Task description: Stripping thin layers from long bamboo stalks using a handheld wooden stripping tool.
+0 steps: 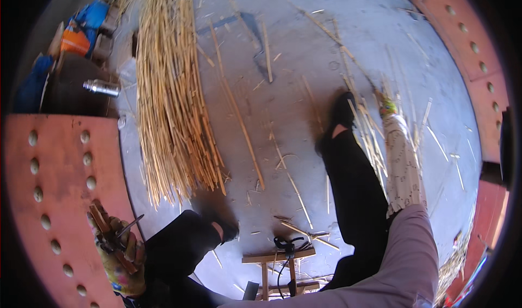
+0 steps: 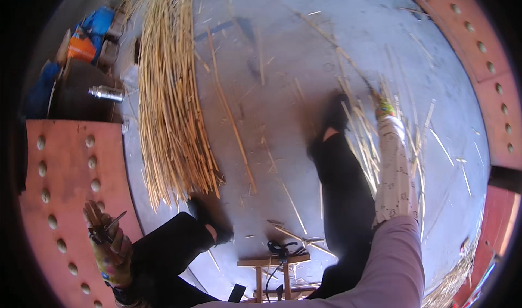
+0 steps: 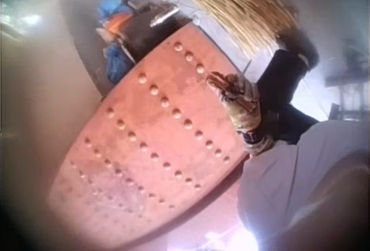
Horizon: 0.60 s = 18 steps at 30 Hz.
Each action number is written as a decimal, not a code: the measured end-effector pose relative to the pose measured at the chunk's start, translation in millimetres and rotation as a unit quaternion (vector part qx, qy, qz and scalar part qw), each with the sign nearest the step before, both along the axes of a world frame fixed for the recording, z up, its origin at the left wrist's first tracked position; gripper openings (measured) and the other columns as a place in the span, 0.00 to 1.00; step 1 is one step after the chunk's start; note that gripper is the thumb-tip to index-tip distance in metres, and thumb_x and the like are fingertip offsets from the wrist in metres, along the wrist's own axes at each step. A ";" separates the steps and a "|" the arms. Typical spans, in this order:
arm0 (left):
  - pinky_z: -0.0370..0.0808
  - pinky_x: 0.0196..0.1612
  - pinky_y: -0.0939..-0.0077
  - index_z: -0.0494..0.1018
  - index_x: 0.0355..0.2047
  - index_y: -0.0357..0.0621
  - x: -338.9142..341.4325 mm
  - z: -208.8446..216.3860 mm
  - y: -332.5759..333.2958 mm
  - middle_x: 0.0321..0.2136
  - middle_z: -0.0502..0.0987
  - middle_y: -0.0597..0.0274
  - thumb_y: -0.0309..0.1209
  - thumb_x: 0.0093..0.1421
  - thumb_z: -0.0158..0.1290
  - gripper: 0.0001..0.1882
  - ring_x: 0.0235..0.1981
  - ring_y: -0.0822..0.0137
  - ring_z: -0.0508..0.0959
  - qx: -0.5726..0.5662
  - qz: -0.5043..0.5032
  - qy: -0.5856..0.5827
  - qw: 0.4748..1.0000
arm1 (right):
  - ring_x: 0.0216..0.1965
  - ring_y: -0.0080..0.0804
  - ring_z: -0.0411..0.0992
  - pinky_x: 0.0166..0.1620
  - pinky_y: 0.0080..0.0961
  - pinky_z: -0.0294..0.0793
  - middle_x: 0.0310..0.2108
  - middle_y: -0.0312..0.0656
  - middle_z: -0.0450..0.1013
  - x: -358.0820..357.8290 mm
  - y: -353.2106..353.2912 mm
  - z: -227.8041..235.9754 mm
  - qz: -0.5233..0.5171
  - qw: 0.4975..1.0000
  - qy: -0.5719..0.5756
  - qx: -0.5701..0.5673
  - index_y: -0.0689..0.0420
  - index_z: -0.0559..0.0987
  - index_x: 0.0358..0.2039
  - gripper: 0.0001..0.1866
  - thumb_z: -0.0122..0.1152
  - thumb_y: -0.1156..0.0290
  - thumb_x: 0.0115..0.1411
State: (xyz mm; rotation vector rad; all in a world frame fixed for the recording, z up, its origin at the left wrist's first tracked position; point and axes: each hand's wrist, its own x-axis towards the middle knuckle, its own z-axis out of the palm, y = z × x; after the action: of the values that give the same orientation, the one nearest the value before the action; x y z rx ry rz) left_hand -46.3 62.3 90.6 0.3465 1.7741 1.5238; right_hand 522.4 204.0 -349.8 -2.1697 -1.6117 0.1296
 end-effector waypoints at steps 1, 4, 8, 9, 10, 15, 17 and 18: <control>0.53 0.08 0.91 0.61 0.38 0.41 -2.7 -10.3 10.6 0.18 0.62 0.70 0.39 0.57 0.39 0.15 0.09 0.81 0.55 0.013 -0.045 -0.036 0.998 | 0.49 0.40 0.59 0.50 0.28 0.60 0.44 0.49 0.64 64.7 -15.2 -20.5 -0.021 0.986 0.155 0.060 0.46 0.65 0.47 0.22 0.45 0.74 0.49; 0.53 0.07 0.91 0.60 0.41 0.44 -26.9 -6.3 -9.8 0.20 0.65 0.70 0.41 0.57 0.38 0.17 0.07 0.82 0.56 0.055 -0.133 -0.052 0.988 | 0.45 0.42 0.64 0.46 0.31 0.63 0.45 0.46 0.63 14.9 14.1 -56.5 -0.133 0.882 0.447 0.062 0.48 0.65 0.48 0.21 0.49 0.72 0.50; 0.65 0.09 0.83 0.61 0.38 0.48 -25.7 0.8 -13.4 0.22 0.67 0.67 0.49 0.53 0.41 0.20 0.10 0.75 0.65 0.027 -0.121 -0.093 0.988 | 0.41 0.45 0.67 0.41 0.35 0.67 0.41 0.49 0.66 -13.3 -36.3 -24.2 0.025 0.983 -0.032 -0.178 0.50 0.65 0.47 0.22 0.47 0.74 0.49; 0.62 0.08 0.84 0.62 0.38 0.45 -9.0 -12.1 4.2 0.21 0.67 0.65 0.48 0.54 0.39 0.20 0.08 0.75 0.64 0.017 -0.009 -0.102 0.995 | 0.33 0.47 0.69 0.34 0.34 0.69 0.32 0.47 0.70 1.8 -57.3 -8.8 -0.038 0.962 -0.149 -0.224 0.52 0.73 0.33 0.12 0.49 0.71 0.46; 0.62 0.08 0.83 0.63 0.36 0.45 -20.3 -16.3 -1.5 0.20 0.67 0.65 0.50 0.54 0.39 0.21 0.09 0.73 0.65 0.020 -0.083 -0.131 0.988 | 0.34 0.46 0.69 0.34 0.36 0.69 0.30 0.48 0.70 26.1 -63.9 -8.6 -0.044 0.966 -0.143 -0.213 0.52 0.73 0.28 0.08 0.49 0.72 0.46; 0.61 0.07 0.81 0.64 0.27 0.47 -10.8 19.0 -15.4 0.14 0.65 0.66 0.53 0.54 0.38 0.21 0.08 0.73 0.64 -0.004 -0.105 -0.157 0.982 | 0.27 0.47 0.68 0.30 0.34 0.69 0.25 0.48 0.69 -58.5 38.2 83.6 -0.022 0.992 -0.070 -0.107 0.54 0.73 0.24 0.10 0.41 0.67 0.51; 0.61 0.08 0.81 0.63 0.26 0.47 -14.2 21.9 -19.8 0.12 0.64 0.66 0.54 0.53 0.38 0.22 0.08 0.73 0.64 0.001 -0.140 -0.170 0.975 | 0.25 0.45 0.69 0.28 0.33 0.69 0.25 0.49 0.69 -69.4 73.1 101.0 0.066 0.997 -0.043 -0.001 0.55 0.73 0.26 0.10 0.42 0.67 0.50; 0.61 0.08 0.81 0.63 0.25 0.48 -17.8 8.2 -12.9 0.11 0.63 0.66 0.55 0.53 0.38 0.22 0.07 0.73 0.64 -0.013 -0.193 -0.198 0.961 | 0.24 0.43 0.69 0.26 0.32 0.69 0.25 0.49 0.69 -51.6 72.9 106.7 0.139 0.986 -0.033 0.082 0.55 0.73 0.28 0.10 0.43 0.67 0.50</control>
State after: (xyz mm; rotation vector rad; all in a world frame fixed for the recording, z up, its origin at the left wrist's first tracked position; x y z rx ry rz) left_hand -64.1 49.4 98.8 0.3248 1.3197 1.1927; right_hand 470.9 276.9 -243.2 -1.8376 -1.8860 0.0065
